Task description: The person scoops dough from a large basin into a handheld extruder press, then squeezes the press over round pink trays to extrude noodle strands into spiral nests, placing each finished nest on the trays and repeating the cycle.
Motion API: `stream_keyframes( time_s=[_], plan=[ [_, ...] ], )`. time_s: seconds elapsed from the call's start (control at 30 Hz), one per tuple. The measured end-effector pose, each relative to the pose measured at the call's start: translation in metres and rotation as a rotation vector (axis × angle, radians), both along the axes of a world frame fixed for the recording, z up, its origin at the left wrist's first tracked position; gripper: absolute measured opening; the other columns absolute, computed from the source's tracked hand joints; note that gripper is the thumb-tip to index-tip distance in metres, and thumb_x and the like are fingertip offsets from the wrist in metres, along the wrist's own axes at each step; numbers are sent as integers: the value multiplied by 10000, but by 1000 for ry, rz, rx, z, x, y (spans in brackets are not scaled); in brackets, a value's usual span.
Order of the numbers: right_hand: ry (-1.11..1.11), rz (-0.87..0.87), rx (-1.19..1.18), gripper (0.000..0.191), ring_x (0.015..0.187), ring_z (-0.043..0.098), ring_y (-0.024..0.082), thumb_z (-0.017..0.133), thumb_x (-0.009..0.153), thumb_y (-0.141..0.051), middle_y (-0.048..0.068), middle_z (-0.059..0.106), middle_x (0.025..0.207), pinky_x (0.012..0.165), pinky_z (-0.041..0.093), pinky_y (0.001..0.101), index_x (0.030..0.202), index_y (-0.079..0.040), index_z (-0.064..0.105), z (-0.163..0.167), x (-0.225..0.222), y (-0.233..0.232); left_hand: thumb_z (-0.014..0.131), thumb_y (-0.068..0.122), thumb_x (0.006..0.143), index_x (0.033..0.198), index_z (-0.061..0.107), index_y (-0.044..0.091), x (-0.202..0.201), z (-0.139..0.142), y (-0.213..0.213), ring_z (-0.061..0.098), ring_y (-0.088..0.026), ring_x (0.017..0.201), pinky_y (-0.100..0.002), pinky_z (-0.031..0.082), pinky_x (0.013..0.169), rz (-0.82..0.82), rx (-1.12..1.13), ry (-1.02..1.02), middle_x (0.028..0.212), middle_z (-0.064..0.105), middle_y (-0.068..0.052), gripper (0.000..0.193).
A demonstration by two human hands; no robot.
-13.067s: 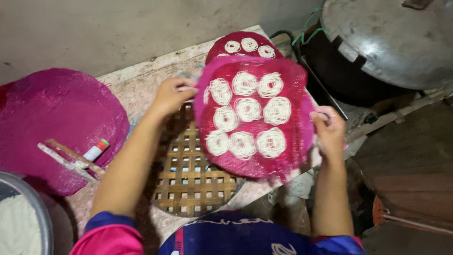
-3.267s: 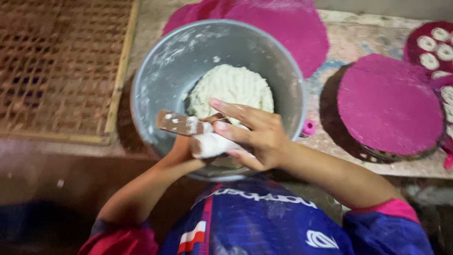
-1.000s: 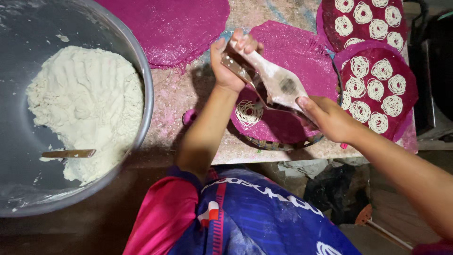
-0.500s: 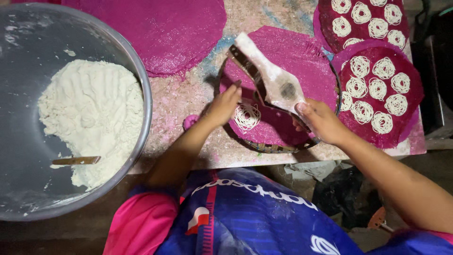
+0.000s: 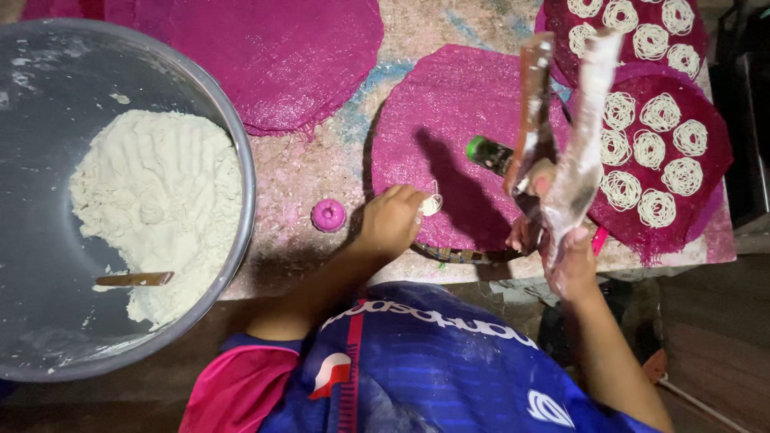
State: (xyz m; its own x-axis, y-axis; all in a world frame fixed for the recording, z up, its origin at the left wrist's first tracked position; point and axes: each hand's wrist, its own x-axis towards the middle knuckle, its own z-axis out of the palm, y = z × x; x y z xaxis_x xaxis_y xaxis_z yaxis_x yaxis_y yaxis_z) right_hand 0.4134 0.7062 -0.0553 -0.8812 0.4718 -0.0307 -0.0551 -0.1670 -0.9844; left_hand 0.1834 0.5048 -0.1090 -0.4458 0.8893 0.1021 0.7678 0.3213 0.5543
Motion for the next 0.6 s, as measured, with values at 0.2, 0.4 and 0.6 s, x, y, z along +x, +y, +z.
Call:
stream_keyframes(
  time_s=[0.2,0.4,0.6],
  plan=[
    [17,-111,-25,967,884,567,255,514,855,-902,131,583,951,761,437,390,1217,-5,521,-11,27,1,670,153,986,1311,680,128,-19,12,23,663,-294,1119,-405,549,961,-6,184,-313,1181,690,-108,326],
    [29,-190,-2,1051,867,559,236,506,845,-908,132,570,995,759,439,386,1399,-17,468,-9,33,-6,718,93,781,1246,665,61,-13,19,40,640,-376,1088,-444,527,892,-84,287,-21,1163,658,-166,469],
    [30,-218,-14,1053,901,557,241,501,869,-895,140,567,1048,772,435,380,1417,3,454,-11,39,-11,700,99,901,1301,649,160,-22,12,12,706,-276,1062,-384,563,944,-95,98,-452,1163,702,-109,407]
  ],
)
